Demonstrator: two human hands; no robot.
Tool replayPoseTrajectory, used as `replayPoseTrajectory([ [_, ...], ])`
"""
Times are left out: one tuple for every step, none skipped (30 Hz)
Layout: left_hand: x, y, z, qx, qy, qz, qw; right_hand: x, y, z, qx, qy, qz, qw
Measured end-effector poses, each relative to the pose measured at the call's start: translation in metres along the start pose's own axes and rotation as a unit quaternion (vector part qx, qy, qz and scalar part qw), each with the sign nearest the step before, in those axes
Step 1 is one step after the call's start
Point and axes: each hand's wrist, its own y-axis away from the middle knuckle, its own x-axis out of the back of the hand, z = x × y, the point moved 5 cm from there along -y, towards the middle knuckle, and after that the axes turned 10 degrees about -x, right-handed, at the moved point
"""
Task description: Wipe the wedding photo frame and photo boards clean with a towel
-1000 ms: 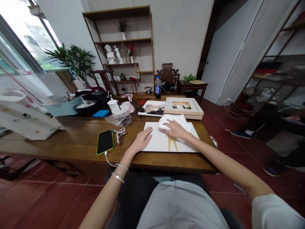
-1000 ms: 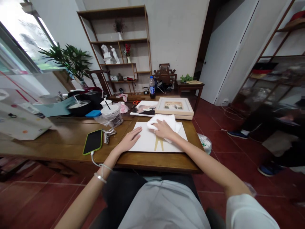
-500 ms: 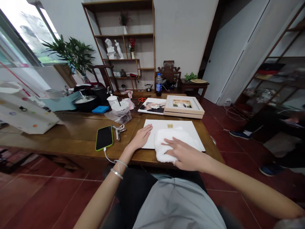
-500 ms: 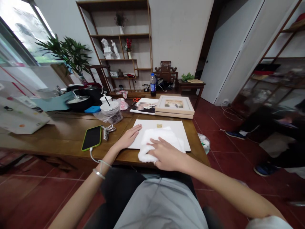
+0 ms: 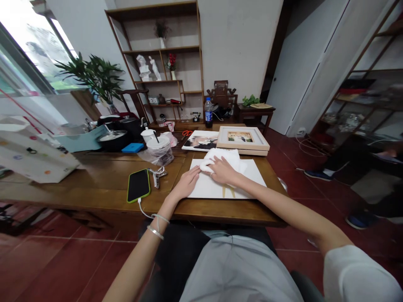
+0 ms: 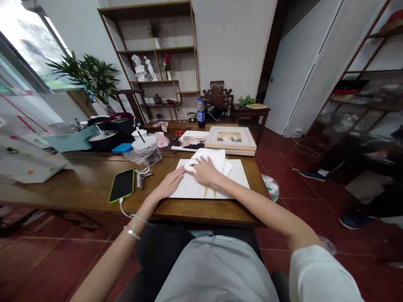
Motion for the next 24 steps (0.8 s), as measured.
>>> replayPoseTrajectory([
  [0.0, 0.0, 0.001, -0.002, 0.0, -0.002, 1.0, -0.001, 0.005, -0.005, 0.005, 0.002, -0.001, 1.0],
  [0.0, 0.0, 0.001, -0.003, 0.001, -0.004, 1.0, -0.002, 0.012, -0.012, 0.012, 0.005, -0.005, 1.0],
  [-0.001, 0.0, 0.001, -0.003, 0.004, -0.004, 1.0, -0.002, 0.021, -0.019, 0.021, 0.009, -0.01, 1.0],
  [-0.001, 0.0, 0.0, -0.001, 0.007, -0.003, 1.0, -0.001, 0.031, -0.026, 0.032, 0.013, -0.015, 0.999],
  [-0.001, 0.0, 0.0, 0.004, 0.009, 0.0, 1.0, 0.001, 0.043, -0.034, 0.046, 0.019, -0.02, 0.999],
  [-0.001, 0.001, -0.001, 0.009, 0.011, 0.004, 1.0, 0.004, 0.056, -0.042, 0.063, 0.023, -0.025, 0.997],
  [0.0, 0.001, -0.001, 0.013, 0.013, 0.006, 1.0, 0.008, 0.068, -0.05, 0.084, 0.024, -0.03, 0.996],
  [0.0, 0.002, -0.001, 0.014, 0.014, 0.007, 1.0, 0.012, 0.08, -0.057, 0.106, 0.022, -0.035, 0.993],
  [0.0, 0.002, 0.0, 0.011, 0.016, 0.007, 1.0, 0.016, 0.09, -0.064, 0.129, 0.015, -0.041, 0.991],
  [0.0, 0.002, 0.0, 0.007, 0.018, 0.007, 1.0, 0.021, 0.098, -0.068, 0.149, 0.005, -0.048, 0.988],
  [0.001, 0.002, 0.001, 0.001, 0.021, 0.009, 1.0, 0.025, 0.104, -0.071, 0.161, -0.006, -0.054, 0.985],
  [0.001, 0.003, 0.001, -0.004, 0.024, 0.011, 1.0, 0.028, 0.107, -0.072, 0.166, -0.02, -0.06, 0.984],
  [0.001, 0.003, 0.001, -0.006, 0.026, 0.013, 1.0, 0.031, 0.107, -0.071, 0.163, -0.035, -0.065, 0.984],
  [0.001, 0.003, 0.001, -0.006, 0.027, 0.015, 1.0, 0.032, 0.104, -0.067, 0.154, -0.052, -0.069, 0.984],
  [0.0, 0.002, 0.0, -0.005, 0.026, 0.015, 1.0, 0.033, 0.099, -0.061, 0.141, -0.069, -0.072, 0.985],
  [0.0, 0.002, 0.0, -0.003, 0.023, 0.015, 1.0, 0.033, 0.092, -0.054, 0.124, -0.084, -0.075, 0.986],
  [-0.001, 0.002, -0.001, 0.001, 0.018, 0.014, 1.0, 0.032, 0.085, -0.046, 0.105, -0.097, -0.077, 0.987],
  [-0.001, 0.002, -0.002, 0.004, 0.012, 0.014, 1.0, 0.031, 0.076, -0.036, 0.082, -0.111, -0.077, 0.988],
  [-0.001, 0.001, -0.002, 0.007, 0.007, 0.014, 1.0, 0.029, 0.066, -0.026, 0.058, -0.124, -0.074, 0.988],
  [-0.002, 0.001, -0.003, 0.009, 0.003, 0.012, 1.0, 0.028, 0.056, -0.016, 0.038, -0.135, -0.072, 0.987],
  [-0.002, 0.001, -0.003, 0.009, 0.002, 0.01, 1.0, 0.027, 0.046, -0.006, 0.021, -0.147, -0.069, 0.987],
  [-0.002, 0.001, -0.003, 0.007, 0.002, 0.006, 1.0, 0.026, 0.035, 0.004, 0.003, -0.159, -0.063, 0.985],
  [-0.003, 0.001, -0.003, 0.006, 0.002, 0.003, 1.0, 0.025, 0.024, 0.011, -0.015, -0.168, -0.059, 0.984],
  [-0.003, 0.001, -0.003, 0.006, 0.002, 0.001, 1.0, 0.025, 0.013, 0.018, -0.031, -0.174, -0.055, 0.983],
])
